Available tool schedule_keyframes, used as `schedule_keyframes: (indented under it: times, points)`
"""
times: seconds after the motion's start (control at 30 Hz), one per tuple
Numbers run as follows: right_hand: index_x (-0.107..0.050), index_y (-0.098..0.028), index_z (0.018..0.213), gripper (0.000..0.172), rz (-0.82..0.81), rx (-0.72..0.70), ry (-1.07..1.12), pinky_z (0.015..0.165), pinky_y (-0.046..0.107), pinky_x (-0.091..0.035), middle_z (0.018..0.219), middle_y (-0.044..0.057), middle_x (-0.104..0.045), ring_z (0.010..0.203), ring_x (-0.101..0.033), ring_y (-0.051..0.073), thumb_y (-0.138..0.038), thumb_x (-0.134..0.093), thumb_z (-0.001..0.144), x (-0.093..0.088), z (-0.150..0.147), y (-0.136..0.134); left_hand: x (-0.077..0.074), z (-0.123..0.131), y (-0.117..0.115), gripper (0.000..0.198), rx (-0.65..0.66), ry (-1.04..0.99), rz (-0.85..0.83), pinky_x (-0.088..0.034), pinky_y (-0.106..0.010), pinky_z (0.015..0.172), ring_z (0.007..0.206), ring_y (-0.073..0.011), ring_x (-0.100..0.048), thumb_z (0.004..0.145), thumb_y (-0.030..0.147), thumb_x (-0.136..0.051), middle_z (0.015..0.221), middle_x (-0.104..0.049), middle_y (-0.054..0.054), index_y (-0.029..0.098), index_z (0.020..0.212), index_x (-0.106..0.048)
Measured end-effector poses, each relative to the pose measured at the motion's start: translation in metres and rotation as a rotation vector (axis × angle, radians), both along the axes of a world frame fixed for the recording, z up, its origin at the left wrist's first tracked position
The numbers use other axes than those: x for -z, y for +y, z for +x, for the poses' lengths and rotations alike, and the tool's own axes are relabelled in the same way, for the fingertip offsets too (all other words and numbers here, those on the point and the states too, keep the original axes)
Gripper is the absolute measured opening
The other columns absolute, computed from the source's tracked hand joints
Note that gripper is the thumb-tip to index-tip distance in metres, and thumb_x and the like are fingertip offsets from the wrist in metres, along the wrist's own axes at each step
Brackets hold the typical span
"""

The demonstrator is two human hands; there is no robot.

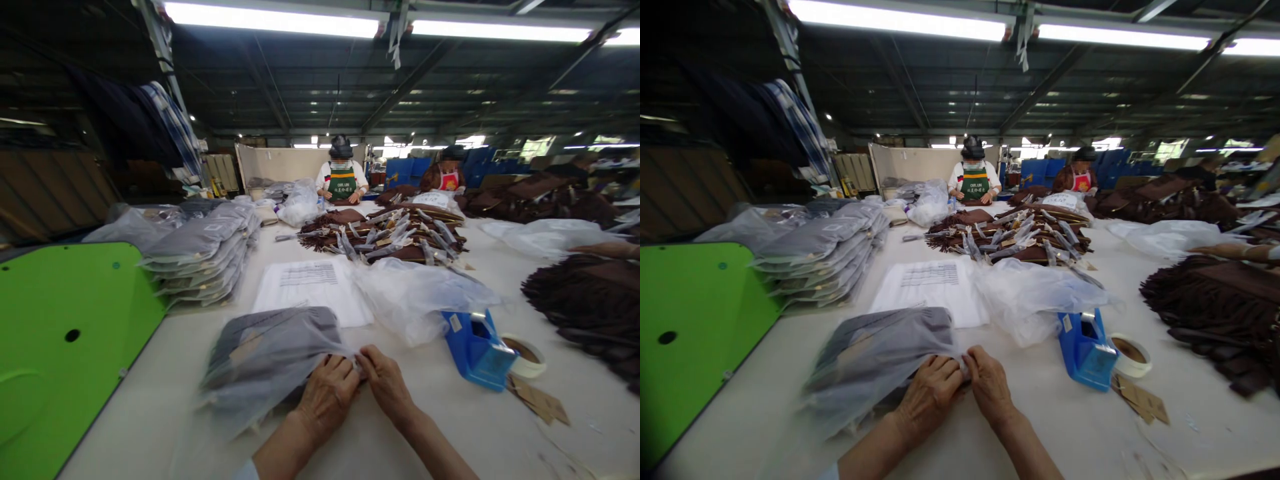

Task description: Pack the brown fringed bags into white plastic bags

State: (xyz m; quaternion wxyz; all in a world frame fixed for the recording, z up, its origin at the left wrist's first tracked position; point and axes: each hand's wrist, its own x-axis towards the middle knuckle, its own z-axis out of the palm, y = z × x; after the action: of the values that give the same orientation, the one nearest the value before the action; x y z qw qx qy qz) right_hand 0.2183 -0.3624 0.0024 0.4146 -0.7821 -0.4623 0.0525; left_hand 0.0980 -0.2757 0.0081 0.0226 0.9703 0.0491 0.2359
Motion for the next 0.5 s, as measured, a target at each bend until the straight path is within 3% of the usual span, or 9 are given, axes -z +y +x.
schedule_keyframes:
  times: [0.3, 0.5]
  points:
    - [-0.052, -0.022, 0.067, 0.033, 0.017, -0.022, -0.1, 0.057, 0.024, -0.04, 0.063, 0.001, -0.057, 0.058, -0.054, 0.014, -0.041, -0.033, 0.087, 0.007, 0.009, 0.001, 0.001, 0.001, -0.002, 0.004, 0.02, -0.004, -0.06, -0.045, -0.026, 0.07, 0.082, -0.0158, -0.053, 0.08, 0.017, -0.06, 0.084, -0.059, 0.0, 0.018, 0.078, -0.057]
    - [-0.056, -0.021, 0.069, 0.034, 0.043, -0.035, -0.13, 0.057, 0.024, -0.042, 0.064, 0.002, -0.06, 0.058, -0.055, 0.013, -0.038, -0.034, 0.087, 0.013, 0.015, 0.003, -0.003, -0.006, -0.005, 0.008, 0.011, -0.08, -0.119, -0.044, -0.03, 0.07, 0.082, -0.0175, -0.053, 0.082, 0.013, -0.05, 0.086, -0.06, -0.003, 0.018, 0.079, -0.056]
